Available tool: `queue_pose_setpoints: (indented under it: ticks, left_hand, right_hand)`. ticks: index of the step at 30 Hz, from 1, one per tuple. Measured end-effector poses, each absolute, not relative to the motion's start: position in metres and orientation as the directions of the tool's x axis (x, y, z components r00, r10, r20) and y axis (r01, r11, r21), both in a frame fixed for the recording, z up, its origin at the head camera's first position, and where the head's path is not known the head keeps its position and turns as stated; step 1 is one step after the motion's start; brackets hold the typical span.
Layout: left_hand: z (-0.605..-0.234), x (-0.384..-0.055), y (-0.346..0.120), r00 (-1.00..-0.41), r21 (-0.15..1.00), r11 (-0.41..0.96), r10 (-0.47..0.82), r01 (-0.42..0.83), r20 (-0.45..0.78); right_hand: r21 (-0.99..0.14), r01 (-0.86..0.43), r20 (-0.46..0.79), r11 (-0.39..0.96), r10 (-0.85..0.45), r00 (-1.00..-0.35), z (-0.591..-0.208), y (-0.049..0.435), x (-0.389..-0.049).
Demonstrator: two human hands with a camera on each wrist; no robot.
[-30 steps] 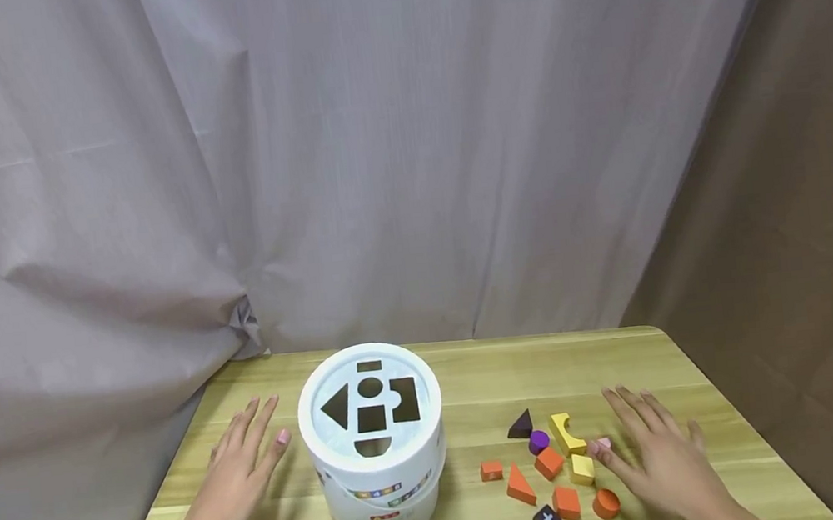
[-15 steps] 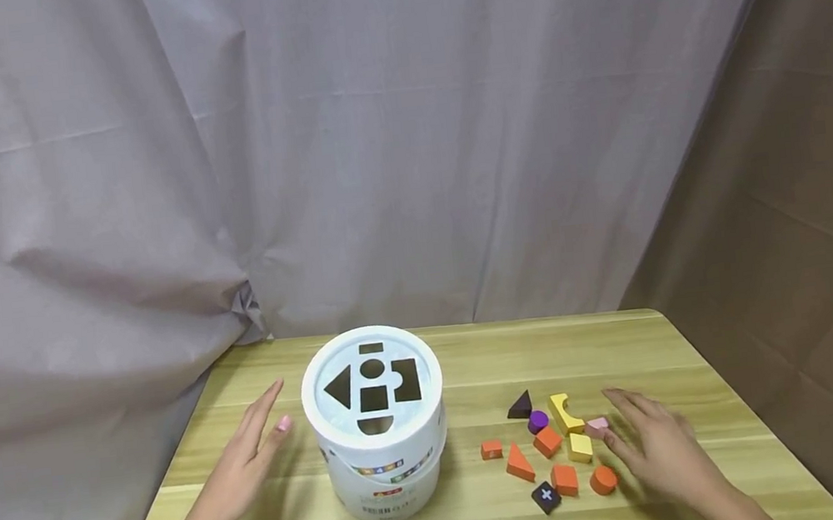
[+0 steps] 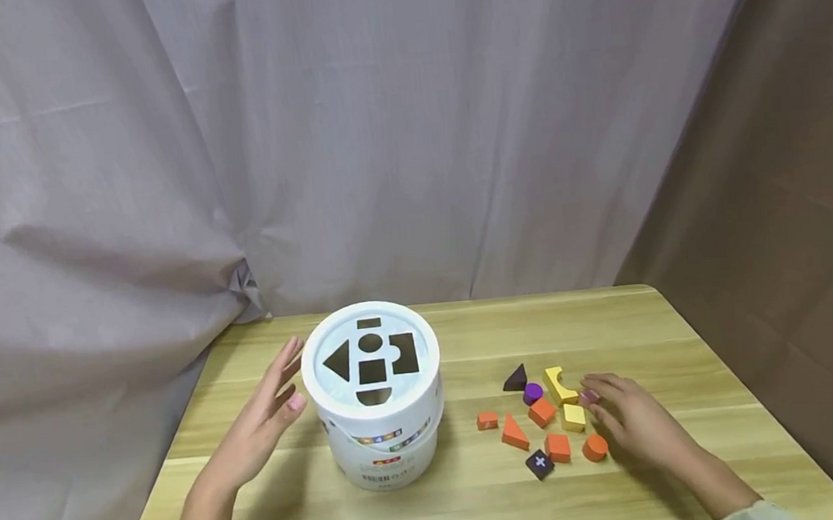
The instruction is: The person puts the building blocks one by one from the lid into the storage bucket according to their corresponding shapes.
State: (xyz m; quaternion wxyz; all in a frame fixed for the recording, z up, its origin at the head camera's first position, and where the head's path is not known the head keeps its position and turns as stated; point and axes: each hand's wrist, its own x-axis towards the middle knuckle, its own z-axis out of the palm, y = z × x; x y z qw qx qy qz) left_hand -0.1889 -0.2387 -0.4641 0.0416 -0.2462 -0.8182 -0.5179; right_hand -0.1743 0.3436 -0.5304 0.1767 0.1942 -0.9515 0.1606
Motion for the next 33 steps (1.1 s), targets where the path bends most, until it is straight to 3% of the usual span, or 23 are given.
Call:
queue_pose_setpoints:
  ticks: [13,22,33]
  left_hand:
    - [-0.451,-0.19,-0.225,-0.862,0.827,0.33,0.396,0.454,0.316]
    - [-0.447,-0.191,-0.218,-0.87,0.831,0.335,0.386,0.443,0.308]
    - [-0.45,-0.191,-0.216,-0.867,0.828,0.328,0.375,0.456,0.329]
  right_hand:
    - [-0.247,-0.396,0.374,0.885,-0.29,-0.881,-0.535,0.342,-0.185]
    - [-0.312,-0.34,0.303,0.887,-0.246,-0.921,-0.533,0.346,-0.186]
    - [-0.294,-0.301,0.282,0.907,-0.219,-0.934,-0.532,0.343,-0.186]
